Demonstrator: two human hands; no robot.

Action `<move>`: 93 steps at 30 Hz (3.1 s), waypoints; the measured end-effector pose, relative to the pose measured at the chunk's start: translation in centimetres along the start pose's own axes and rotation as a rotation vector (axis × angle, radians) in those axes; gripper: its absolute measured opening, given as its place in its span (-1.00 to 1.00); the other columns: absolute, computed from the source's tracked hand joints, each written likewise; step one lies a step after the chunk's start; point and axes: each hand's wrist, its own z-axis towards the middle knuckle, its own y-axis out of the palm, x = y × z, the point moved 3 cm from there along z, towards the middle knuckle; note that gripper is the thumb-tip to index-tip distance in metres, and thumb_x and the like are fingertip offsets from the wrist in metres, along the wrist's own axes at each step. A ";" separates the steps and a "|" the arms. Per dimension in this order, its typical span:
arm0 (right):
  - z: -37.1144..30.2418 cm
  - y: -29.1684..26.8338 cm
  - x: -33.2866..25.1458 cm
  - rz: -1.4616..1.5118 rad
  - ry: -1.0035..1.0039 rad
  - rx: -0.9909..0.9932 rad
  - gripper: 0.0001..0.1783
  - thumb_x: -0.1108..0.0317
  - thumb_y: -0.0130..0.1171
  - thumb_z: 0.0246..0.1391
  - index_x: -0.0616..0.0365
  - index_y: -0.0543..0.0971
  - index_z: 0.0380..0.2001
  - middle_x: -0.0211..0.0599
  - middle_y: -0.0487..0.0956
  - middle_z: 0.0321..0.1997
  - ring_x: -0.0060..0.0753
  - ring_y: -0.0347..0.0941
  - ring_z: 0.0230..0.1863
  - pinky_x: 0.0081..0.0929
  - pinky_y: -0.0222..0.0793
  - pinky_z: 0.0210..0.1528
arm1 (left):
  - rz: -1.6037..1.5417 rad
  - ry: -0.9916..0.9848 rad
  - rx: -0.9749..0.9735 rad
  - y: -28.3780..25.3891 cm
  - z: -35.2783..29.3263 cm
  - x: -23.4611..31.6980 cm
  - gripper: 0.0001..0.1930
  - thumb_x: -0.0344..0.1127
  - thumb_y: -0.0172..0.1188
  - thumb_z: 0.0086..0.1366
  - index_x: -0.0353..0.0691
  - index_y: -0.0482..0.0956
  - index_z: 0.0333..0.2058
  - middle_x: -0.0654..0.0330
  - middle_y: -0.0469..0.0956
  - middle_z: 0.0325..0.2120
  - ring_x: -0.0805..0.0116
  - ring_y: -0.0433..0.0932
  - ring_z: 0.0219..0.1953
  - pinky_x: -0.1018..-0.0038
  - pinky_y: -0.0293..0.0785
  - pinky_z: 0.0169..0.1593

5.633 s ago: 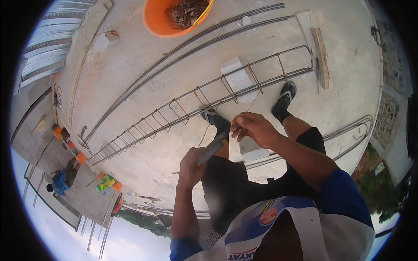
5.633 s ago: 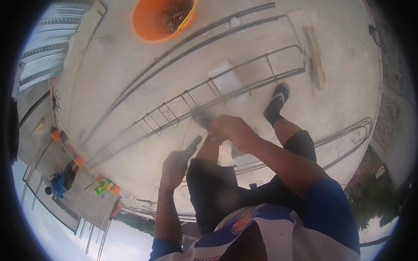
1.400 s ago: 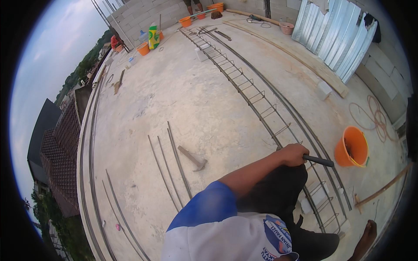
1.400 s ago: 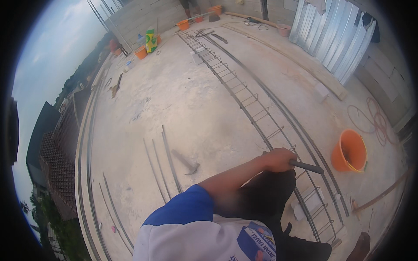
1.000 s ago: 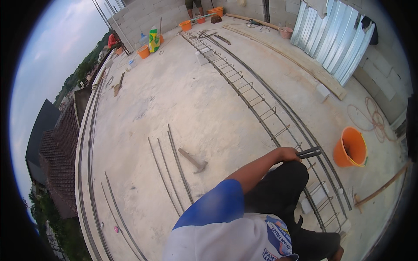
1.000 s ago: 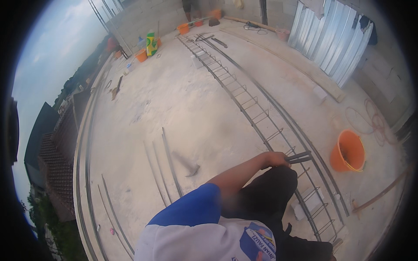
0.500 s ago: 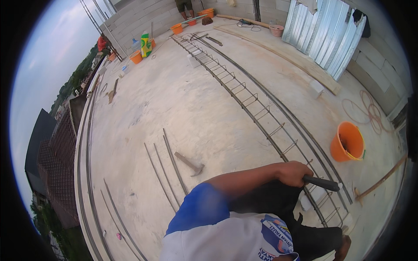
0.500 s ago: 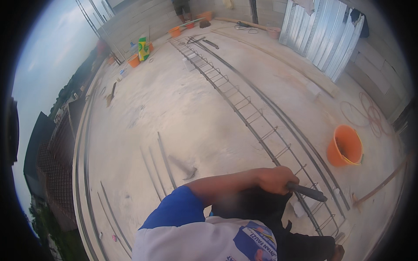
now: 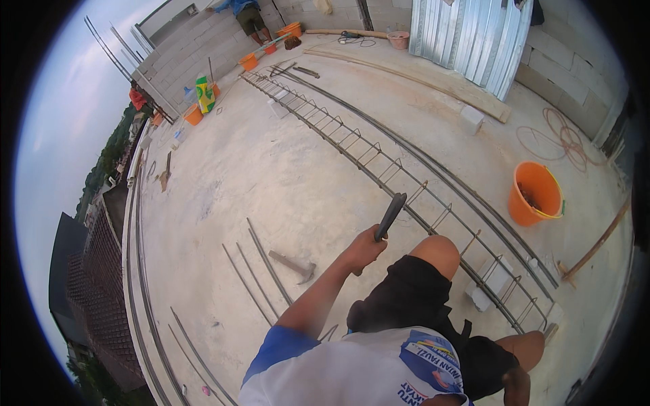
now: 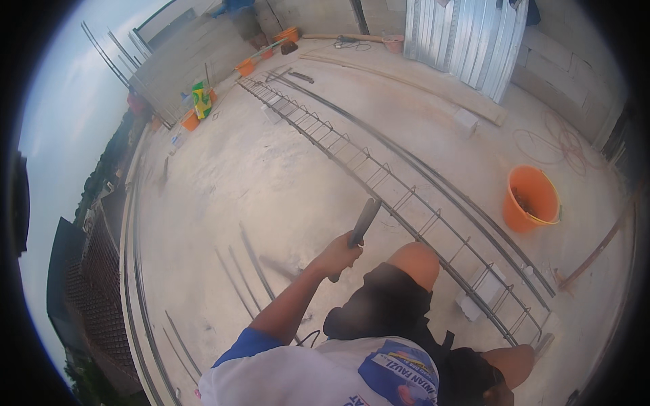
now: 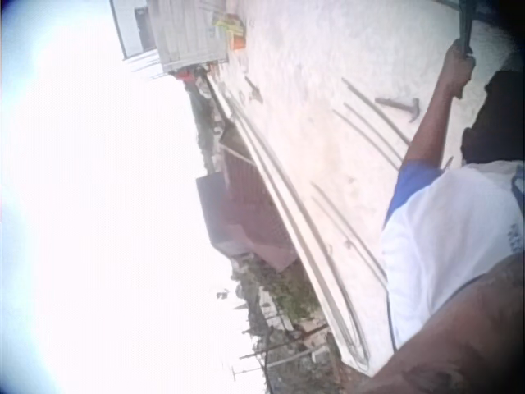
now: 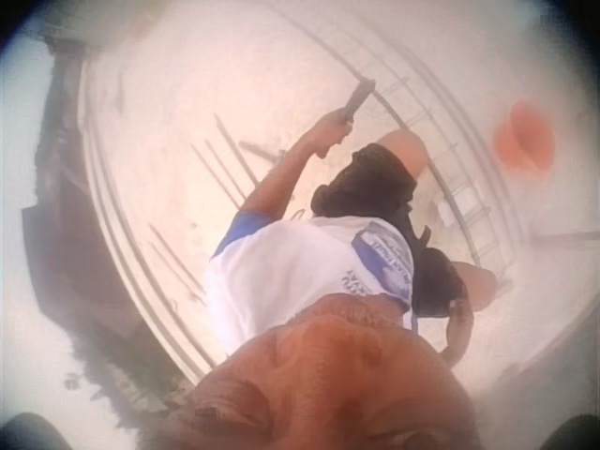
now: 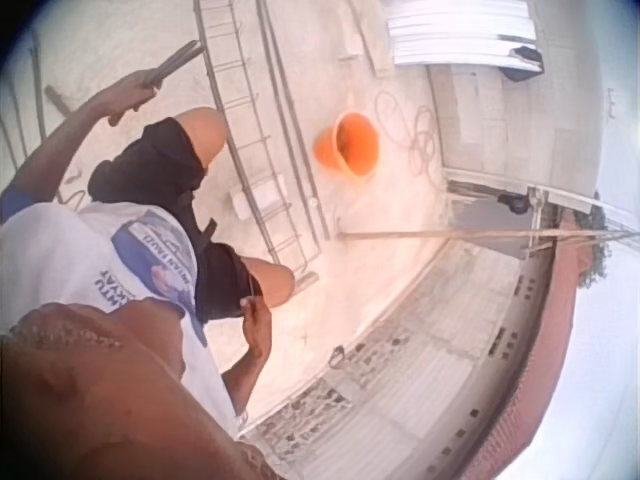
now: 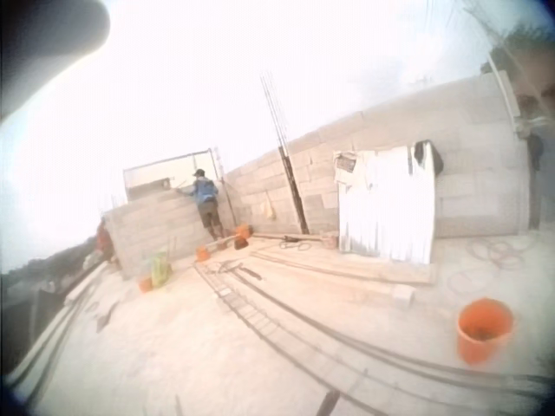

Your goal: The person sits on a concrete floor and uses pliers to twist wire ties around the intersections of a rebar cage. They repeatedly pick up wire, wrap it around the bars, and twist it tight to secure the structure.

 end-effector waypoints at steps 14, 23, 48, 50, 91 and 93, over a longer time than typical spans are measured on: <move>2.2 -9.2 -0.3 -0.288 0.041 0.822 -0.83 0.32 0.12 0.16 0.21 0.53 -0.32 -0.08 0.55 -0.40 0.02 0.50 -0.31 -0.18 0.37 -0.25 | 0.902 -0.040 -0.253 12.2 15.0 -33.5 -0.52 -0.17 0.24 0.13 -0.36 0.43 -0.05 -0.12 0.60 -0.25 -0.03 0.61 -0.17 0.24 0.50 -0.12; 10.2 -11.7 4.7 -0.144 0.096 0.801 -0.65 0.17 0.01 0.28 0.32 0.51 -0.30 -0.09 0.49 -0.57 -0.17 0.38 -0.54 -0.27 0.29 -0.37 | 0.960 -0.132 -0.455 14.7 16.3 -35.1 -0.50 -0.16 0.21 0.18 -0.36 0.41 0.02 -0.10 0.58 -0.19 0.02 0.59 -0.14 0.25 0.49 -0.10; 32.8 16.5 31.4 1.393 0.692 0.757 -0.55 0.08 0.34 -0.03 0.35 0.59 -0.40 -0.11 0.55 -0.56 -0.42 0.32 -0.73 -0.39 0.08 -0.76 | 0.440 0.613 -0.263 17.2 4.8 15.6 -0.65 -0.32 0.12 0.33 -0.38 0.44 0.02 0.08 0.56 -0.21 0.30 0.52 -0.13 0.38 0.42 0.00; 33.1 16.5 31.4 1.453 0.703 0.744 -0.62 0.16 0.31 -0.03 0.35 0.58 -0.41 -0.13 0.54 -0.56 -0.42 0.32 -0.72 -0.41 0.07 -0.76 | 0.453 0.590 -0.271 19.0 4.5 15.8 -0.67 -0.33 0.11 0.33 -0.39 0.45 0.01 0.07 0.57 -0.23 0.29 0.52 -0.14 0.39 0.42 -0.01; 30.7 14.8 30.3 1.884 0.327 0.550 -0.80 0.36 0.04 0.23 0.32 0.44 -0.23 -0.17 0.56 -0.35 -0.46 0.48 -0.49 -0.58 0.18 -0.66 | 0.593 0.262 -1.114 67.1 11.7 -0.2 -0.73 -0.21 0.01 0.35 -0.30 0.52 -0.18 0.06 0.57 -0.30 0.27 0.59 -0.26 0.34 0.52 -0.23; 30.5 14.6 30.4 1.881 0.327 0.545 -0.80 0.36 0.05 0.23 0.32 0.44 -0.23 -0.18 0.57 -0.34 -0.46 0.47 -0.48 -0.58 0.18 -0.64 | 0.454 0.155 -1.107 67.4 10.9 0.2 -0.76 -0.23 0.02 0.34 -0.29 0.50 -0.20 0.09 0.55 -0.33 0.32 0.59 -0.32 0.39 0.52 -0.33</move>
